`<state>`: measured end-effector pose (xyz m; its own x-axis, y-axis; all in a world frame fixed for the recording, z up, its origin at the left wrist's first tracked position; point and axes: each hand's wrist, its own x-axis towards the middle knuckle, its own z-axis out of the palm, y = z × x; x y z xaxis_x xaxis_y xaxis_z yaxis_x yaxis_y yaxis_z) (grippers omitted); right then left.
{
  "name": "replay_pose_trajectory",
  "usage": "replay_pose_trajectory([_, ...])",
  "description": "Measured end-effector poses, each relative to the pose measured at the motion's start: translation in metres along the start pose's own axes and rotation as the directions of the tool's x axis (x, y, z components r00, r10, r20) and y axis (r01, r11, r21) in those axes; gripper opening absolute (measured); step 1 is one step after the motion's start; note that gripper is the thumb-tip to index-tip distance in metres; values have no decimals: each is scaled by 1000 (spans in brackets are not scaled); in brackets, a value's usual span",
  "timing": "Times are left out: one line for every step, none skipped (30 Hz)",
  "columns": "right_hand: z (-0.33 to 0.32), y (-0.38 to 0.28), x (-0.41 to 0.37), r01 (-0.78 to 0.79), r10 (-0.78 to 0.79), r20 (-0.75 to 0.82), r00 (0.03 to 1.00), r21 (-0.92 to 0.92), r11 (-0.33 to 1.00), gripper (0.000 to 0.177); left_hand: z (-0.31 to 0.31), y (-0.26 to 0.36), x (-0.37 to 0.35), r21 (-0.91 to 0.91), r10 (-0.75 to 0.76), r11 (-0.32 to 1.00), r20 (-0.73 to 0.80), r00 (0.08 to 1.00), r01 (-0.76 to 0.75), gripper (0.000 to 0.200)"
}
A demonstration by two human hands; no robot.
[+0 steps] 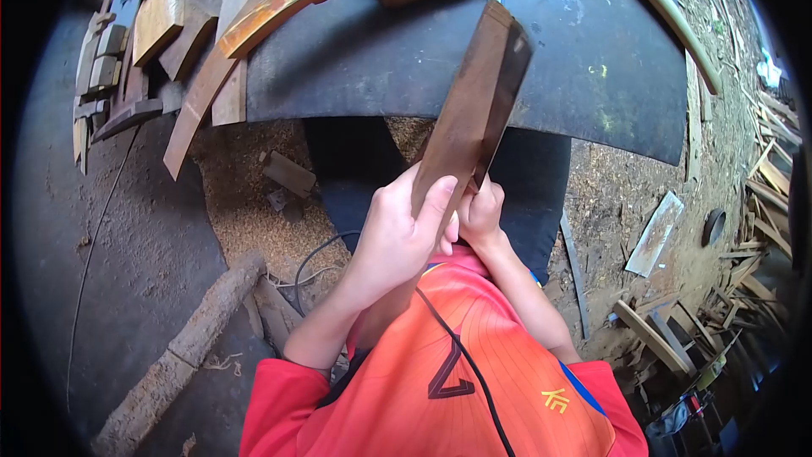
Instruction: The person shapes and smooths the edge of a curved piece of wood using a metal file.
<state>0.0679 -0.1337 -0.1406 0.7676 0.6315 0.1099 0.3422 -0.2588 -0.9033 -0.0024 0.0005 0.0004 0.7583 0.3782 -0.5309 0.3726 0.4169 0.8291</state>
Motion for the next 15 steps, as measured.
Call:
replay_pose_trajectory([0,1,3,5,-5,-14,1000,-4,1000,19,0,2,-1,-3,0,1000,-6,1000,0,33])
replay_pose_trajectory([-1,-1,5,3,-1,-42,999,28,1000,21,0,4,-1,-10,2,1000,-12,1000,-2,33])
replay_pose_trajectory([-4,-3,9,27,-27,-19,999,8,1000,23,1,3,-1,-24,-3,1000,-20,1000,3,32])
replay_pose_trajectory([-7,-5,9,41,-41,10,999,-9,999,26,-3,3,1,-32,19,999,-25,1000,-20,32])
replay_pose_trajectory([-8,-5,7,54,-53,39,998,-22,998,28,-7,3,3,-37,-16,999,-12,1000,16,29])
replay_pose_trajectory([-7,2,5,94,-93,35,995,-31,995,35,-7,-1,2,-59,-25,998,4,1000,26,29])
replay_pose_trajectory([-5,11,3,116,-115,39,993,-32,993,36,-7,-3,1,-77,-31,997,23,999,32,30])
replay_pose_trajectory([-4,22,1,140,-138,39,990,-34,990,37,-7,-2,0,-81,-46,995,53,998,51,30])
replay_pose_trajectory([-3,28,1,164,-163,37,986,-37,986,37,-7,-2,-1,-86,-56,994,57,997,61,30])
replay_pose_trajectory([-3,32,3,186,-184,55,981,-40,982,38,-8,-3,-1,-94,-62,993,63,996,68,30])
replay_pose_trajectory([-3,33,2,195,-194,37,980,-17,981,40,-7,-4,1,-106,-64,992,70,995,72,30])
replay_pose_trajectory([-1,32,3,207,-208,22,978,8,978,41,-9,-3,2,-112,-67,991,93,993,77,30])
replay_pose_trajectory([-2,30,2,201,-201,25,979,3,980,39,-10,-2,3,-128,-57,989,98,994,69,30])
replay_pose_trajectory([-3,28,1,194,-194,27,981,-1,981,38,-11,-3,2,-146,-55,987,101,993,70,30])
replay_pose_trajectory([-3,27,0,188,-187,30,982,-5,982,38,-11,-4,2,-165,-52,984,109,993,69,30])
